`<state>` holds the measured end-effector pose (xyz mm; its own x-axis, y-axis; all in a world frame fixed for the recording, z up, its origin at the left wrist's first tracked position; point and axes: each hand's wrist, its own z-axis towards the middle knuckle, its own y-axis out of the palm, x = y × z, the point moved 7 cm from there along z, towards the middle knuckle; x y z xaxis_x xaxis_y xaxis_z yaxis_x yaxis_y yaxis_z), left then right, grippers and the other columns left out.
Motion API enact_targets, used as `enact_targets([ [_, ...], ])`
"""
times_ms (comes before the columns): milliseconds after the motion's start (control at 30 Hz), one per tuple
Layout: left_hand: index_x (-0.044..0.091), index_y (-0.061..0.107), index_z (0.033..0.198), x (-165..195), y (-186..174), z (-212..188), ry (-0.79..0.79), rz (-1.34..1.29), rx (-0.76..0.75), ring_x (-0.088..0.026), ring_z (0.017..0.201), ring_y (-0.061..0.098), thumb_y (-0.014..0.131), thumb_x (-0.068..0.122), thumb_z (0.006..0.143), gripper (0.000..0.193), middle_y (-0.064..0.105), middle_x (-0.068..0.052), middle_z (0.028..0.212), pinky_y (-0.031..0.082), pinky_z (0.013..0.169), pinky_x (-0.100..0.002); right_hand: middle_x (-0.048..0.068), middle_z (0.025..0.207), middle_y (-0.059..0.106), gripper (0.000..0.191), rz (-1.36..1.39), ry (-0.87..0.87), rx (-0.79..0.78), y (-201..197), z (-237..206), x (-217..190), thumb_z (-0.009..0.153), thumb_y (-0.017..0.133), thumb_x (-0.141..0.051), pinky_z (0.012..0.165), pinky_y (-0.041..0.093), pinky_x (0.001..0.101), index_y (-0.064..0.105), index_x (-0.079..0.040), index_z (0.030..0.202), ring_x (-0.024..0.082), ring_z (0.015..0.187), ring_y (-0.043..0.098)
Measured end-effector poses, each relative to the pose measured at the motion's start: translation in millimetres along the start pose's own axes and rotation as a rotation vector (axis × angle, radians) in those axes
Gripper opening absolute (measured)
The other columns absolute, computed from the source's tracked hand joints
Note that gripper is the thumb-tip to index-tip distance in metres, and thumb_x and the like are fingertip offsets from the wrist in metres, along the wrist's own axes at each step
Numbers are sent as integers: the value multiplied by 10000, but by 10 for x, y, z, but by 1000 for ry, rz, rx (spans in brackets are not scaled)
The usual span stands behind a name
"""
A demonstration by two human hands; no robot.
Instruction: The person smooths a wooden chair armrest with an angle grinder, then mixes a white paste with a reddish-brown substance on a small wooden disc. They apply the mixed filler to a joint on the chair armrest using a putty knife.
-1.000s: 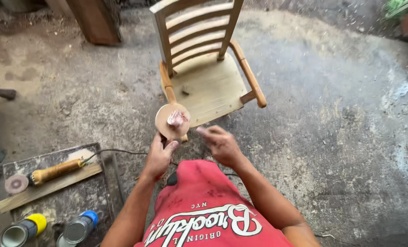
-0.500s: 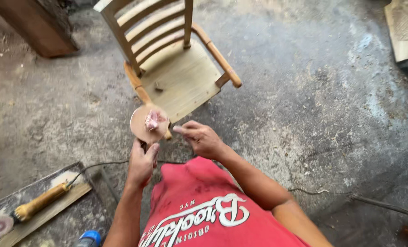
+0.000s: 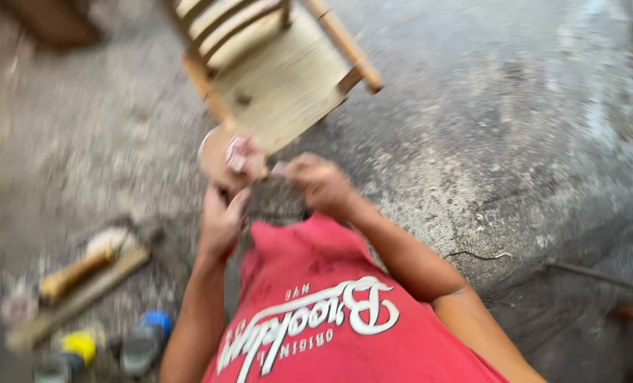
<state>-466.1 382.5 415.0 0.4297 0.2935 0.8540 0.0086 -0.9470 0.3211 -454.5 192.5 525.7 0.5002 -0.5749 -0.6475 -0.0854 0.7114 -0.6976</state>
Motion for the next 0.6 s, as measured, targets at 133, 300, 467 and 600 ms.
enact_targets([
  [133, 15, 487, 1312, -12, -84, 6, 95, 154, 28, -103, 766, 482, 646, 36, 994, 356, 561, -31, 1000, 446, 636, -267, 138, 1150, 685, 400, 95, 145, -40, 13, 46, -3, 972, 640, -3, 820, 593, 361, 654, -103, 1359, 291, 937, 711],
  [300, -29, 450, 1403, 122, -10, -60, 236, 140, -26, -153, 1198, 571, 644, 22, 981, 467, 615, -103, 1310, 465, 1047, -304, 95, 1092, 720, 381, -13, 138, -93, 8, 119, -31, 944, 694, -8, 807, 612, 338, 719, -156, 1294, 244, 914, 742],
  [467, -19, 421, 1445, 94, -17, -125, 173, 47, 21, -167, 1244, 586, 608, 29, 974, 509, 598, -118, 1357, 473, 1067, -295, 137, 1089, 697, 375, -63, 76, -121, 40, 79, -72, 937, 675, 5, 799, 593, 364, 717, -86, 1299, 299, 911, 721],
  [600, -29, 433, 1443, -18, -21, -116, 176, 65, -5, -165, 1220, 551, 627, 9, 968, 514, 586, -125, 1362, 443, 1058, -289, 143, 1106, 720, 326, 7, 216, -98, 46, 53, 54, 970, 661, -4, 759, 591, 356, 712, -94, 1279, 281, 870, 728],
])
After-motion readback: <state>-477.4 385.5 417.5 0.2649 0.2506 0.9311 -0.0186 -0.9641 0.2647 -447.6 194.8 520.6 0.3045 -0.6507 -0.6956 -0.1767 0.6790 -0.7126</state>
